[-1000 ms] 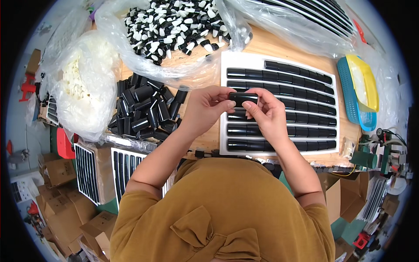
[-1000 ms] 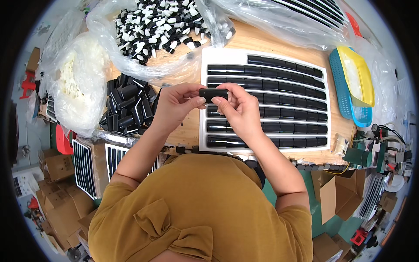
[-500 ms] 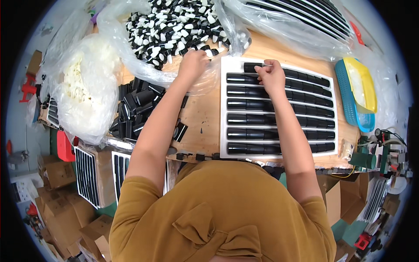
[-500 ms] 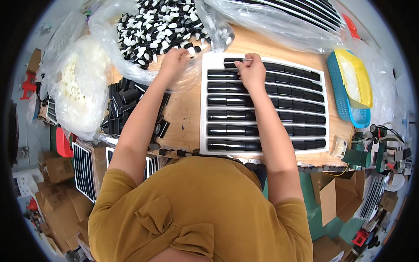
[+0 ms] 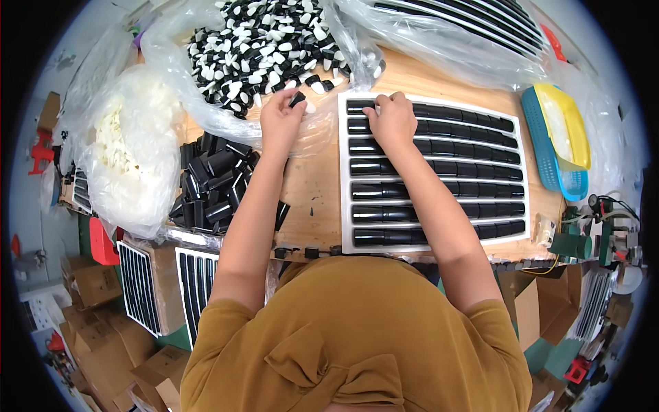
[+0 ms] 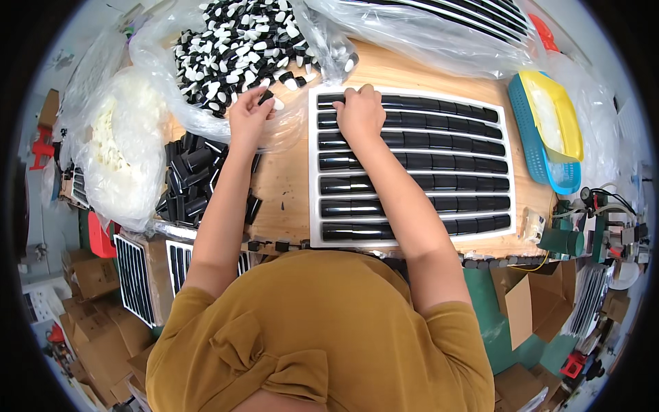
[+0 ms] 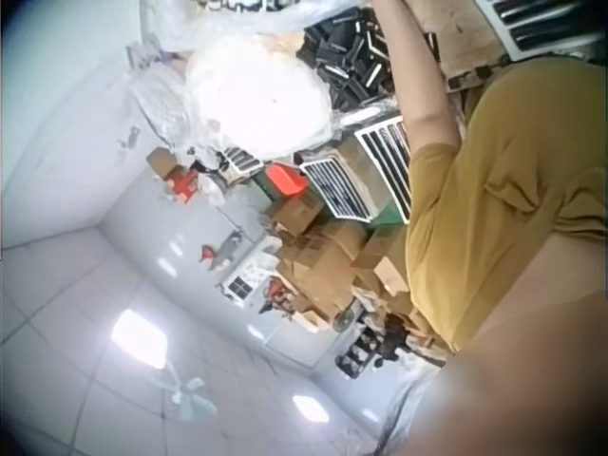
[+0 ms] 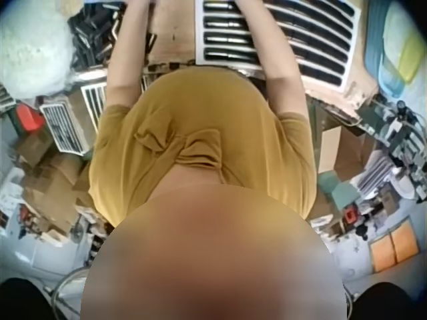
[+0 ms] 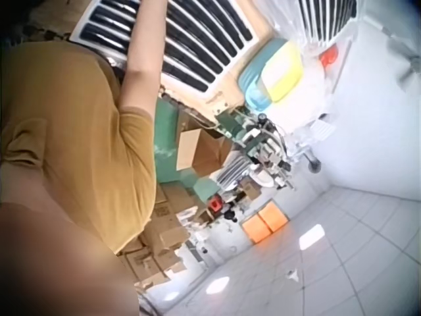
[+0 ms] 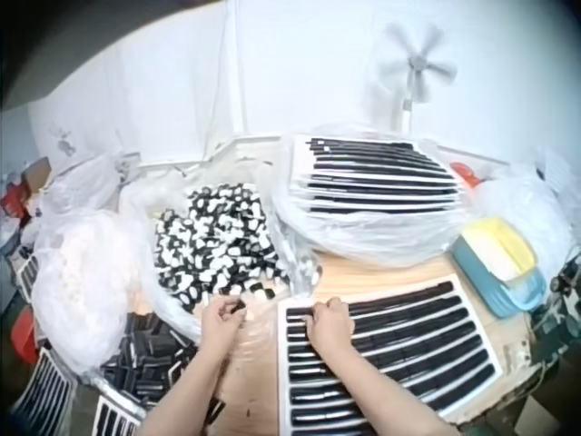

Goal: Assembling black cylindrical components into a white packaging tray at a workshop table.

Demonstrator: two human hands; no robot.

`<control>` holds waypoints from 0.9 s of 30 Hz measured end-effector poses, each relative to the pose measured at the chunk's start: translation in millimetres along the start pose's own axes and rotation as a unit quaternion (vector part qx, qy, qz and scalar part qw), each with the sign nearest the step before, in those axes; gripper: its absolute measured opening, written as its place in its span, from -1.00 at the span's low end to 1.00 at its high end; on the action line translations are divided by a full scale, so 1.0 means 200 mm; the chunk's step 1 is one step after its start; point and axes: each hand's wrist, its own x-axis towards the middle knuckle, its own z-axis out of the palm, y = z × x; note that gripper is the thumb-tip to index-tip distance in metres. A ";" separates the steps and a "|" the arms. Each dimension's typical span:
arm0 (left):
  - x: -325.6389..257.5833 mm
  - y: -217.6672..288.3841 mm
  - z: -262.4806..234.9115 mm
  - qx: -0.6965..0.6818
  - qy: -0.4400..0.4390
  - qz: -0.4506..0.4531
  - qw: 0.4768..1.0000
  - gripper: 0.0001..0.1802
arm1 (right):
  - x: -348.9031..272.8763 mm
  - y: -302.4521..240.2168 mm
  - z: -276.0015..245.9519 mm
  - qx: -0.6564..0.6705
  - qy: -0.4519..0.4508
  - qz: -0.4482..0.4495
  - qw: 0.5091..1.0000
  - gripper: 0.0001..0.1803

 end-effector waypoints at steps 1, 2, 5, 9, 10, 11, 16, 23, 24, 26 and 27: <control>-0.06 0.04 0.00 -0.001 -0.001 -0.001 1.000 -0.68 | 0.00 0.02 -0.03 -0.001 0.000 0.001 1.000 -0.72; -0.10 0.07 -0.01 -0.075 -0.007 -0.050 0.996 -0.70 | 0.03 0.04 -0.06 0.004 0.019 0.020 1.000 -0.71; -0.21 0.11 -0.03 -0.157 -0.010 -0.115 0.981 -0.74 | 0.10 0.21 -0.15 -0.045 0.092 0.081 0.991 -0.66; -0.31 0.12 -0.01 -0.213 -0.023 -0.143 0.966 -0.76 | 0.09 0.30 -0.18 -0.189 -0.007 0.129 0.973 -0.55; -0.33 0.14 0.01 -0.191 -0.033 -0.147 0.970 -0.76 | 0.08 0.31 -0.15 -0.190 -0.005 0.130 0.973 -0.55; -0.35 0.15 0.02 -0.191 -0.033 -0.146 0.970 -0.76 | 0.05 0.32 -0.11 -0.197 0.031 0.095 0.975 -0.56; -0.42 0.16 0.07 -0.192 -0.061 -0.137 0.970 -0.72 | 0.02 0.27 -0.12 -0.153 0.061 0.062 0.984 -0.60; -0.44 0.22 0.06 -0.273 -0.085 -0.172 0.943 -0.67 | -0.04 0.21 -0.17 0.192 0.077 -0.002 0.978 -0.65; -0.46 0.23 0.05 -0.272 -0.081 -0.174 0.943 -0.67 | -0.08 0.17 -0.22 0.327 -0.009 0.039 0.944 -0.66; -0.47 0.25 0.03 -0.265 -0.100 -0.181 0.942 -0.66 | -0.15 0.03 -0.43 0.472 -0.190 0.122 0.852 -0.66; -0.47 0.27 0.03 -0.265 -0.103 -0.183 0.941 -0.66 | -0.20 0.03 -0.45 0.460 -0.178 0.099 0.864 -0.66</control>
